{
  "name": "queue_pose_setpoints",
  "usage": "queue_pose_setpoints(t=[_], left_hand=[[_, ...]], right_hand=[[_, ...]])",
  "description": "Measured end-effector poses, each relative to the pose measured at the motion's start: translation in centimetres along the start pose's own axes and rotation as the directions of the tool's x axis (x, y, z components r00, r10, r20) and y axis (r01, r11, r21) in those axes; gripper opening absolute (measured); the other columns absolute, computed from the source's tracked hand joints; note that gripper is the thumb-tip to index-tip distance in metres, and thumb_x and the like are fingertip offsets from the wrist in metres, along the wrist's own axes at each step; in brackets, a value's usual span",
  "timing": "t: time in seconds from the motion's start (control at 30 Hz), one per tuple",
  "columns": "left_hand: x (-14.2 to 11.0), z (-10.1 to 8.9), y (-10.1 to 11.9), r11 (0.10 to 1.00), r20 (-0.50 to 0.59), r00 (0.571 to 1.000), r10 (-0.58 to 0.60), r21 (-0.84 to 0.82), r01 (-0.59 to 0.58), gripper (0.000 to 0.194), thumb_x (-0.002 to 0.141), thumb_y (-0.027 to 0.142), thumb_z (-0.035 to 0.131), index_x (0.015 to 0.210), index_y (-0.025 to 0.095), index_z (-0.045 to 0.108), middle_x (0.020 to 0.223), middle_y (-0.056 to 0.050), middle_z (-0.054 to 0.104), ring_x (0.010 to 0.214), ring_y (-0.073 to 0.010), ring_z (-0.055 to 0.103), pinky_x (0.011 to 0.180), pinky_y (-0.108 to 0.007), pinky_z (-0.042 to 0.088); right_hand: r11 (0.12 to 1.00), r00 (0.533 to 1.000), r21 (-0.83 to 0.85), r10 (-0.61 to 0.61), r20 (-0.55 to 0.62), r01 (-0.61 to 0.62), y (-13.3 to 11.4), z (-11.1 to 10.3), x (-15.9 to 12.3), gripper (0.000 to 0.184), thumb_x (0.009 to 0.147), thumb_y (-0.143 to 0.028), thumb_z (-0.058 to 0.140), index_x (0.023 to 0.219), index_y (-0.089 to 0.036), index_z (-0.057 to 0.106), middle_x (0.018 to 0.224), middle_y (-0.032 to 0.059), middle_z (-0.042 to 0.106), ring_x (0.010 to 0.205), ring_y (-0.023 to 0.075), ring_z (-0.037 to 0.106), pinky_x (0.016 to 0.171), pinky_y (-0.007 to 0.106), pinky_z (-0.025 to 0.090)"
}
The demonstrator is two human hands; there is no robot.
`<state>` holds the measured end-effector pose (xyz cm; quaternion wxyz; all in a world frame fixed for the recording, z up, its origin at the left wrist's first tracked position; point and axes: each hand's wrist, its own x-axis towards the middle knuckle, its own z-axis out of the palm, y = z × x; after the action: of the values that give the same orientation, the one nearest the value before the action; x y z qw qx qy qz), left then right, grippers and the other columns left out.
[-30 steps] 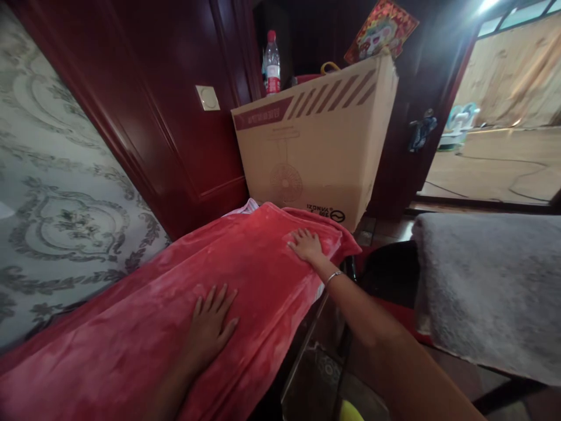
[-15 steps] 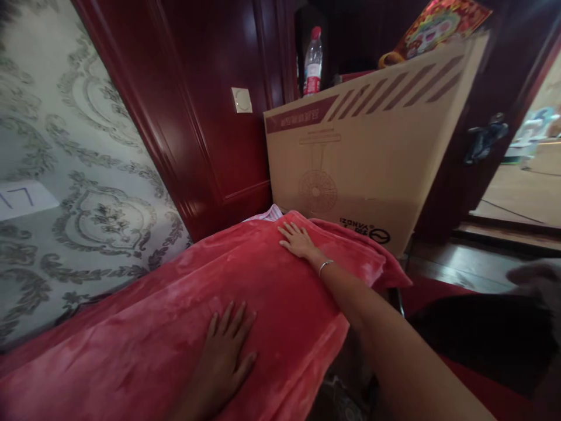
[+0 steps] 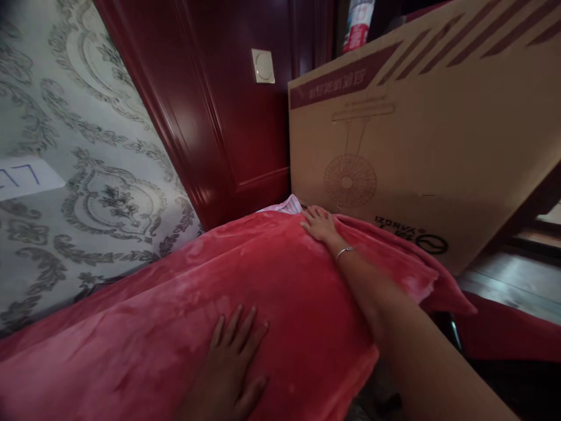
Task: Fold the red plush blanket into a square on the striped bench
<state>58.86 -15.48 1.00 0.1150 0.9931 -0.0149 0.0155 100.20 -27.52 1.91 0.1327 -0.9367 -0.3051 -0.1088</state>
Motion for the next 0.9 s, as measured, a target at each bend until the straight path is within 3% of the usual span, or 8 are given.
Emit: queue_pose_setpoints(t=[0.1,0.27,0.4,0.53,0.73,0.83,0.9], left_hand=[[0.0,-0.3,0.2,1.000,0.037,0.999,-0.008,-0.020,0.009,0.080,0.089,0.044,0.062,0.158,0.039,0.024,0.168,-0.005,0.016,0.154,-0.0408,0.011,0.116,-0.077,0.018],[-0.4,-1.0,1.2,0.997,0.041,0.999,-0.027,-0.078,0.030,0.078,0.088,0.041,0.064,0.157,0.038,0.028,0.168,-0.003,0.014,0.155,-0.0394,0.007,0.119,-0.075,0.014],[-0.9,-1.6,1.7,0.994,0.044,0.999,0.000,-0.108,0.005,0.077,0.092,0.041,0.060,0.159,0.038,0.023,0.168,-0.002,0.017,0.156,-0.0366,0.006,0.121,-0.073,0.009],[-1.3,-2.2,2.0,0.986,0.015,0.998,0.063,-0.152,-0.060,0.064,0.100,0.041,0.048,0.158,0.038,0.023,0.166,0.000,0.027,0.156,-0.0304,0.014,0.123,-0.067,0.003],[-1.7,-2.6,3.1,0.966,-0.002,0.993,0.116,-0.233,-0.114,0.047,0.104,0.041,0.037,0.149,0.031,0.045,0.156,-0.003,0.047,0.149,-0.0229,0.035,0.125,-0.053,0.021],[-2.2,-3.5,2.8,0.969,-0.070,0.997,0.040,-0.241,-0.056,0.042,0.104,0.034,0.037,0.142,0.029,0.053,0.147,-0.003,0.057,0.140,-0.0169,0.047,0.124,-0.043,0.027],[-2.8,-4.5,1.1,0.978,-0.113,0.989,-0.090,-0.200,0.066,0.045,0.103,0.032,0.038,0.146,0.027,0.049,0.151,-0.005,0.053,0.143,-0.0183,0.044,0.124,-0.043,0.027]], right_hand=[[0.999,0.996,0.018,0.049,0.071,-0.051,1.2,1.3,0.3,0.058,0.103,-0.047,0.031,0.154,-0.020,0.040,0.159,0.0106,0.041,0.146,0.0325,0.035,0.116,0.059,0.028],[0.999,0.999,0.032,0.033,0.037,-0.035,2.5,2.8,0.6,0.058,0.103,-0.047,0.029,0.153,-0.021,0.042,0.156,0.0105,0.045,0.141,0.0325,0.042,0.113,0.059,0.033],[0.999,1.000,0.021,0.024,0.010,-0.025,2.6,3.0,0.6,0.056,0.102,-0.047,0.032,0.150,-0.021,0.047,0.152,0.0112,0.050,0.137,0.0328,0.046,0.110,0.057,0.037],[1.000,0.998,-0.001,0.021,0.056,-0.021,2.3,2.3,0.2,0.056,0.103,-0.044,0.032,0.151,-0.019,0.045,0.150,0.0147,0.052,0.133,0.0331,0.049,0.107,0.054,0.038],[0.999,0.995,0.036,0.029,0.092,-0.033,2.3,2.3,0.0,0.056,0.104,-0.043,0.030,0.152,-0.018,0.045,0.152,0.0187,0.048,0.133,0.0335,0.048,0.103,0.052,0.036],[0.999,0.996,0.049,0.019,0.087,-0.024,3.1,3.2,0.4,0.059,0.104,-0.046,0.027,0.154,-0.018,0.043,0.152,0.0188,0.047,0.133,0.0325,0.048,0.100,0.052,0.036],[0.998,0.999,0.059,0.002,0.047,-0.004,3.9,4.2,0.8,0.063,0.104,-0.053,0.022,0.152,-0.020,0.047,0.149,0.0201,0.051,0.130,0.0331,0.051,0.095,0.053,0.037]])
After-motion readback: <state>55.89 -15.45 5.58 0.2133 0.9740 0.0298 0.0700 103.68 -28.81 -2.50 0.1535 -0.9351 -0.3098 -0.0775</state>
